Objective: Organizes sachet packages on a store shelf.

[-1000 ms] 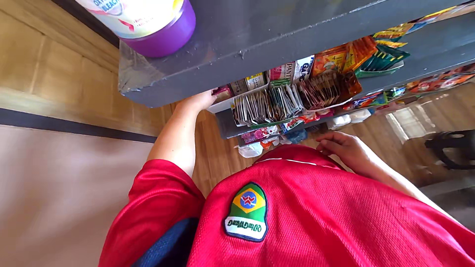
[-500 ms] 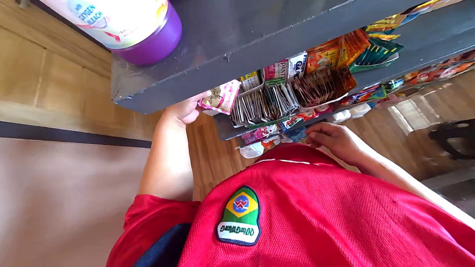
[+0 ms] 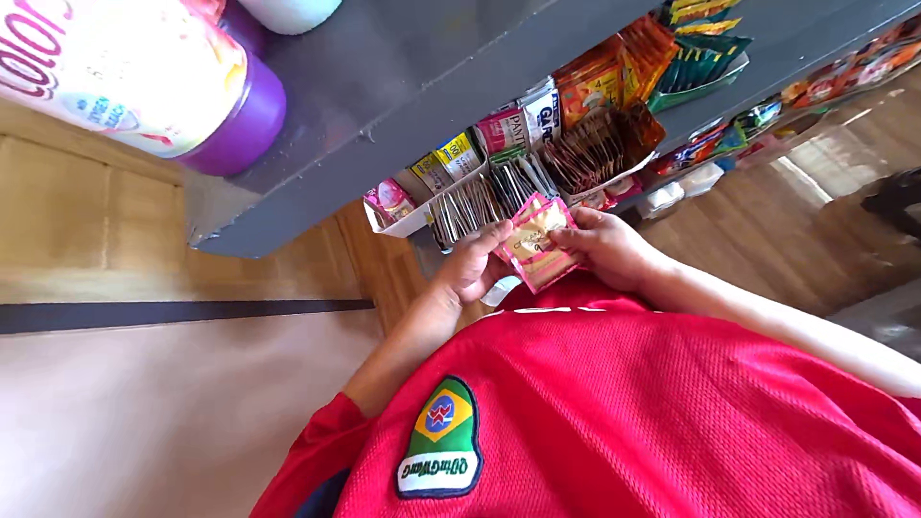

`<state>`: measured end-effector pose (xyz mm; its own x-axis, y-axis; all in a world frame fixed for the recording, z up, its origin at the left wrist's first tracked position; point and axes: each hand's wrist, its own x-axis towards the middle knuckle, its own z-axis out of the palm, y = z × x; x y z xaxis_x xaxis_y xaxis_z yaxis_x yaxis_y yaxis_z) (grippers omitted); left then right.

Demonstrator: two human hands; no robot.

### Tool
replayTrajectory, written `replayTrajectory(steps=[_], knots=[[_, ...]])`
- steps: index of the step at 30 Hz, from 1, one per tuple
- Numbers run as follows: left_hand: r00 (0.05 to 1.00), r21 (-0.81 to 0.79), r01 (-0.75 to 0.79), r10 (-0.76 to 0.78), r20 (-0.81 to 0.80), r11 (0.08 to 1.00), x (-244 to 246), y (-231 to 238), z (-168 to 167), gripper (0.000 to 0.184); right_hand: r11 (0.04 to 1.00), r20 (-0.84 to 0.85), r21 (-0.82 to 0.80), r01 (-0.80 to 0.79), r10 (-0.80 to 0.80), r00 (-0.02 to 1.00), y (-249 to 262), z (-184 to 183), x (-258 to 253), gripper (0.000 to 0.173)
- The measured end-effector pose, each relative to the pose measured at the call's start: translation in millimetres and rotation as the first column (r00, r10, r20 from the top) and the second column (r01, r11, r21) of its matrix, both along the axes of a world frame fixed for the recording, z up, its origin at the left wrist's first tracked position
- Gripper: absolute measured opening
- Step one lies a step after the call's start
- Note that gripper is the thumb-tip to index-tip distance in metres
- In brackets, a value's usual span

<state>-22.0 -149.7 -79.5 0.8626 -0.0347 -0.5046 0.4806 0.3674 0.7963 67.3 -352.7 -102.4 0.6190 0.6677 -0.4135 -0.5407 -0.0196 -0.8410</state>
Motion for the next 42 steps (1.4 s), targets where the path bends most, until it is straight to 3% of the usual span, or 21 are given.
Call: replayTrajectory(steps=[3,7,9,12,14,16,19,21,27,30,33,37,42], knots=[[0.995,-0.056,0.087,-0.089,-0.037,0.995,-4,-11,-12,0.045,0.976,-0.181,0.018,0.218,-0.211,0.961,-11,-8,4,0.021],[0.992,0.135,0.048,-0.031,-0.123,0.990,-4,-17,-13,0.032,0.858,-0.417,-0.077,0.507,-0.490,0.766,-32,-19,10,0.028],[0.986,0.235,0.040,0.000,-0.169,0.971,-3,-17,-13,0.029,0.799,-0.478,-0.146,0.584,-0.574,0.665,-40,-26,11,0.030],[0.982,0.288,0.062,-0.007,-0.188,0.956,-3,-21,-15,0.025,0.761,-0.514,-0.174,0.625,-0.612,0.601,-48,-30,12,0.028],[0.985,0.310,0.080,-0.027,-0.172,0.947,-2,-27,-15,0.025,0.778,-0.515,-0.169,0.604,-0.593,0.619,-51,-31,12,0.028],[0.987,0.309,0.126,-0.089,-0.132,0.943,1,-31,-12,0.030,0.850,-0.459,-0.146,0.506,-0.511,0.726,-53,-30,10,0.028],[0.987,0.236,0.160,-0.146,-0.072,0.958,10,-36,-4,0.043,0.959,-0.250,-0.083,0.271,-0.283,0.926,-51,-26,9,0.024],[0.989,0.161,0.138,-0.128,-0.073,0.977,19,-41,0,0.044,0.987,-0.121,-0.076,0.140,-0.149,0.981,-45,-21,10,0.026],[0.985,0.122,0.066,-0.045,-0.165,0.990,40,-57,6,0.028,0.996,0.026,-0.072,0.050,-0.048,0.998,-32,-19,13,0.025],[0.996,0.025,-0.005,0.007,-0.086,1.000,35,-63,3,0.028,0.981,-0.100,-0.040,0.188,-0.191,0.976,-31,-26,14,0.026],[0.997,0.021,0.072,-0.071,-0.013,0.997,29,-67,0,0.038,0.962,-0.208,-0.007,0.273,-0.268,0.941,-29,-26,15,0.029],[0.999,0.250,-0.037,0.044,-0.020,0.968,29,-78,3,0.027,0.995,0.011,-0.012,0.102,-0.102,0.995,-28,-18,11,0.032],[0.982,0.233,-0.180,0.190,-0.021,0.956,26,-78,-2,0.021,1.000,0.105,-0.012,-0.026,0.027,0.994,-30,-18,13,0.032]])
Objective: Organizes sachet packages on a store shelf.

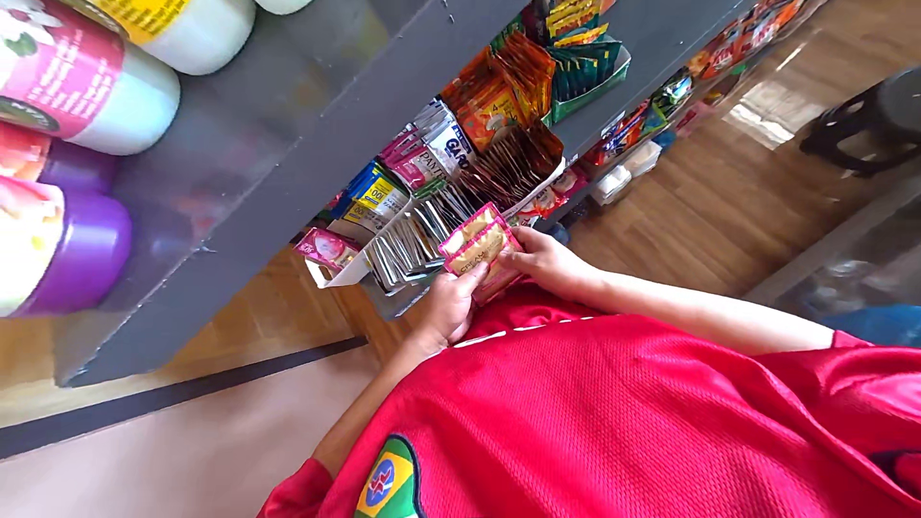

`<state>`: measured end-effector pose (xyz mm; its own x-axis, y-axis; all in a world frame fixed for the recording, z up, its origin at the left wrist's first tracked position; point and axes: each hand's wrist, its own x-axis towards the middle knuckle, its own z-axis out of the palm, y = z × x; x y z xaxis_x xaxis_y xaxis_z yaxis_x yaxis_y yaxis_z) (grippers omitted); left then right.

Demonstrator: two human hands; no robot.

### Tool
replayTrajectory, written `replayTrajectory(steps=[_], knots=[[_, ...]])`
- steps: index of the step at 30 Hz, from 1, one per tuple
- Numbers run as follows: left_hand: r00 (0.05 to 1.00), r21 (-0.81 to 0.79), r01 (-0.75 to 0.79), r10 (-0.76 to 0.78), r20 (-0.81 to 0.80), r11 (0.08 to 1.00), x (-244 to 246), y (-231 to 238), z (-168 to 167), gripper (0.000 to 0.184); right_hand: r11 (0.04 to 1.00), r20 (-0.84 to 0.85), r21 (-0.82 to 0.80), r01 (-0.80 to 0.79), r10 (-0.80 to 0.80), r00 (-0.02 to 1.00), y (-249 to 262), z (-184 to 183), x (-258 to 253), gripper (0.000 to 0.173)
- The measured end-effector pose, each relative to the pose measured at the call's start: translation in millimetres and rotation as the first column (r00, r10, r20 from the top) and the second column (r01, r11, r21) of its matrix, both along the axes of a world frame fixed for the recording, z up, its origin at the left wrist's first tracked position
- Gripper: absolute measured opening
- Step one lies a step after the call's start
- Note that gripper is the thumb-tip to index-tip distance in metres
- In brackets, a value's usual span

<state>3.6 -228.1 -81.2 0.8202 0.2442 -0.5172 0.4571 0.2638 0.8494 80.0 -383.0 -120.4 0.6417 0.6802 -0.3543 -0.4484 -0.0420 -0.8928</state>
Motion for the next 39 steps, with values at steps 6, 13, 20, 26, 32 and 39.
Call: replayTrajectory(steps=[6,13,20,26,32,39], knots=[[0.997,-0.033,-0.062,0.060,-0.047,0.998,-2,2,7,0.025,1.000,0.014,-0.014,0.009,-0.009,1.000,-5,-6,0,0.026],[0.997,-0.003,0.060,-0.060,-0.053,0.998,-8,1,9,0.019,1.000,-0.004,0.023,-0.009,0.009,1.000,-8,-12,2,0.017],[0.999,0.225,-0.040,0.045,-0.018,0.974,-12,42,25,0.022,0.984,0.324,-0.162,-0.078,0.128,0.937,-5,-28,16,0.034],[0.987,0.253,-0.153,0.160,-0.011,0.955,-20,61,35,0.021,0.939,0.495,-0.306,-0.156,0.297,0.817,13,-30,32,0.035],[0.991,0.299,-0.108,0.127,-0.044,0.948,-18,59,35,0.021,0.873,0.618,-0.451,-0.187,0.457,0.640,28,-29,53,0.040],[0.995,0.317,-0.079,0.093,-0.031,0.945,-8,55,41,0.021,0.902,0.580,-0.428,-0.056,0.322,0.748,14,-31,77,0.045]])
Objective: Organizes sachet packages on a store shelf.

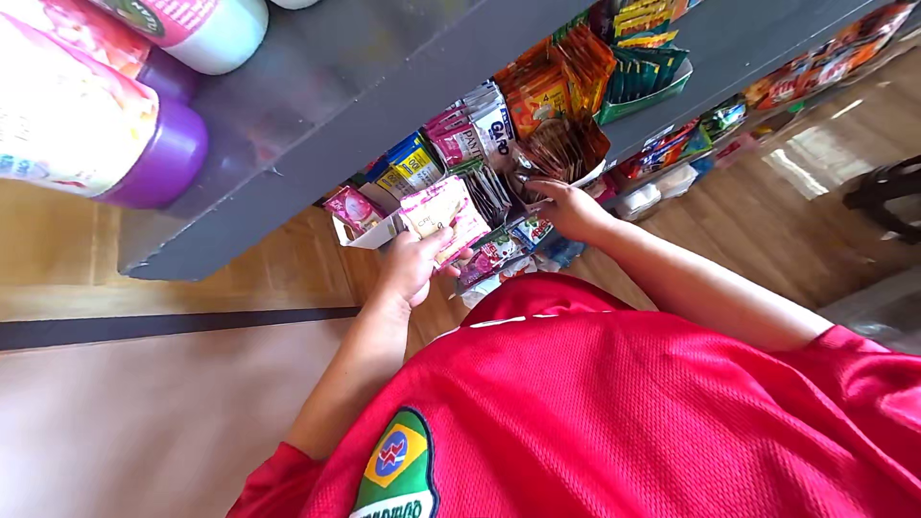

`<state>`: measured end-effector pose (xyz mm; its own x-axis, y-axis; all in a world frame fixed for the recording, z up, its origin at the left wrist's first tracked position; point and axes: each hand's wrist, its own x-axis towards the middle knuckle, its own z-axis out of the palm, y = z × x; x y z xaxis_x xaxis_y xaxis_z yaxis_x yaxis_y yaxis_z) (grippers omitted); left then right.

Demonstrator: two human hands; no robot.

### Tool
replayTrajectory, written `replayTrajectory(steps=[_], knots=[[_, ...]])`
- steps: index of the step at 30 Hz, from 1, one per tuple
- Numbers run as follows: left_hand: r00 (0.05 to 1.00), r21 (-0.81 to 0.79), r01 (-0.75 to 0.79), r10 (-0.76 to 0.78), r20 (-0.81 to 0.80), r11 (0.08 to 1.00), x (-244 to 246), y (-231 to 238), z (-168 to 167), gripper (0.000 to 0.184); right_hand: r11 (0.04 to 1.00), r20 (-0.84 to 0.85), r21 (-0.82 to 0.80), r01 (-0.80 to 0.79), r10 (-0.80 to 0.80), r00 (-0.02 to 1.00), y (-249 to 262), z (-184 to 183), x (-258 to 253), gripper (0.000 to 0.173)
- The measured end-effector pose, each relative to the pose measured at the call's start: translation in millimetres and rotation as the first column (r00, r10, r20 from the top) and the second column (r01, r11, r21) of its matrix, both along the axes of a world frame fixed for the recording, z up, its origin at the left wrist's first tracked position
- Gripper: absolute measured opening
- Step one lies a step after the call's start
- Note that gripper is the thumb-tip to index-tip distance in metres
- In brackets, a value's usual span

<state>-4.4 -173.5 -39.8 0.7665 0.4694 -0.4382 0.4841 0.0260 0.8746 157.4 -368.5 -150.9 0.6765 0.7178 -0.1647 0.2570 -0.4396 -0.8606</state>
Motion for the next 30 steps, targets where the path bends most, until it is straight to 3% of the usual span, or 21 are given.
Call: replayTrajectory(steps=[7,13,17,25,30], knots=[[0.975,-0.007,0.199,-0.199,-0.102,0.980,44,-21,3,0.024,0.996,-0.181,0.047,0.070,-0.061,0.982,-3,6,3,0.040],[0.870,0.161,0.342,-0.247,-0.428,0.926,107,-29,-2,0.032,0.991,-0.242,0.048,0.125,-0.110,0.964,-4,11,2,0.041],[0.813,0.197,0.409,-0.258,-0.522,0.891,129,-34,-2,0.038,0.986,-0.265,0.073,0.151,-0.126,0.956,-6,11,-1,0.042],[0.757,0.288,0.548,-0.320,-0.569,0.785,155,-53,-2,0.039,0.982,-0.285,0.080,0.170,-0.141,0.948,-7,7,-4,0.042],[0.777,0.316,0.567,-0.367,-0.512,0.760,157,-57,-10,0.043,0.981,-0.235,0.061,0.184,-0.165,0.958,-7,9,-8,0.042]])
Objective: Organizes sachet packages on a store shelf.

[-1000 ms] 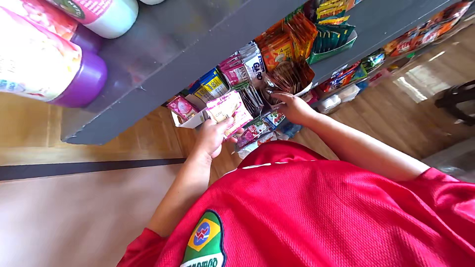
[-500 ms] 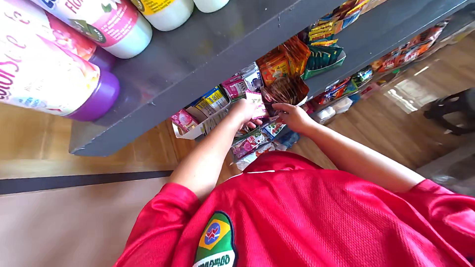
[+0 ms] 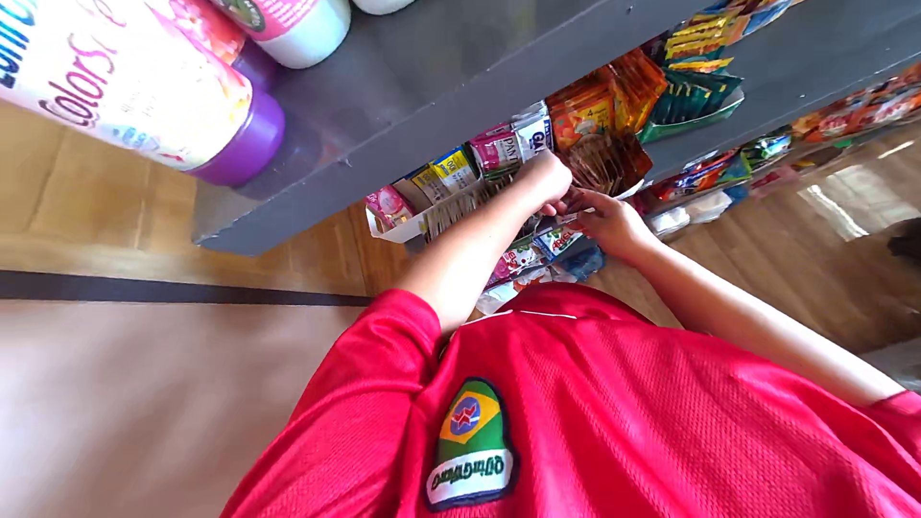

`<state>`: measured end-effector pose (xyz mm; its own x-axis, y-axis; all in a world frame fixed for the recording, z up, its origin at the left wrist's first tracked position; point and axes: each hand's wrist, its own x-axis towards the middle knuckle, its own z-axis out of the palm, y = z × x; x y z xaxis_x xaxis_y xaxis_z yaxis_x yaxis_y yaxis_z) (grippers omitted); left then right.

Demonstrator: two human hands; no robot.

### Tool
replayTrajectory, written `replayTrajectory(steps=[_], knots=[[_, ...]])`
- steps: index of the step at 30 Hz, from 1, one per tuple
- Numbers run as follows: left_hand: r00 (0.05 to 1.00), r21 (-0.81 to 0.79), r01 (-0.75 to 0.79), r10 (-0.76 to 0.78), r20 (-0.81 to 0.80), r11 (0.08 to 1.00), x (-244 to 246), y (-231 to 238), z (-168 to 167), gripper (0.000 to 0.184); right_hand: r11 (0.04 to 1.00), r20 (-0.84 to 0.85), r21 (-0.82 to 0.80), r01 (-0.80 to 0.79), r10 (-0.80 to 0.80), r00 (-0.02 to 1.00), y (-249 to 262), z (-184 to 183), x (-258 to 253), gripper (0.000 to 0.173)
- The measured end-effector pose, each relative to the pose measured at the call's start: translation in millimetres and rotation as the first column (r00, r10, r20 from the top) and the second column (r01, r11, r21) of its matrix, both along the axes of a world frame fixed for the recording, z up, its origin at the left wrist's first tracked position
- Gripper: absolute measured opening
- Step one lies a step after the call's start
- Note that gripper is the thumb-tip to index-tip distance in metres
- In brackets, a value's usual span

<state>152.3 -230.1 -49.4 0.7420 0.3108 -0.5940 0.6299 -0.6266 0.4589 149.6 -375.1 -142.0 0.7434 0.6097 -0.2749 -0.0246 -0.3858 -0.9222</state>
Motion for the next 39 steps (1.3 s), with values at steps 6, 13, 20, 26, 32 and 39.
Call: replayTrajectory(steps=[6,13,20,26,32,39], knots=[[0.995,-0.153,-0.101,0.104,0.011,0.983,-1,11,-15,0.043,0.998,0.079,-0.057,-0.008,0.013,0.997,2,1,-8,0.049],[0.992,-0.240,-0.127,0.126,-0.020,0.962,2,13,-17,0.060,0.997,0.140,-0.065,-0.051,0.060,0.988,4,-5,-17,0.048],[0.923,-0.566,-0.304,0.384,0.025,0.766,-2,13,-31,0.066,0.996,0.159,-0.081,-0.034,0.047,0.986,-1,-4,-19,0.049],[0.924,-0.491,-0.321,0.382,0.028,0.810,-1,9,-27,0.081,1.000,0.152,-0.027,0.009,-0.004,0.988,-2,-3,-24,0.054],[0.935,-0.500,-0.277,0.349,0.056,0.820,-7,12,-27,0.061,0.997,0.258,-0.015,0.079,-0.072,0.964,-6,-8,-22,0.043],[0.916,-0.384,-0.188,0.302,0.263,0.904,-24,-1,-32,0.055,0.992,0.294,-0.064,0.106,-0.082,0.952,0,-1,-14,0.032]])
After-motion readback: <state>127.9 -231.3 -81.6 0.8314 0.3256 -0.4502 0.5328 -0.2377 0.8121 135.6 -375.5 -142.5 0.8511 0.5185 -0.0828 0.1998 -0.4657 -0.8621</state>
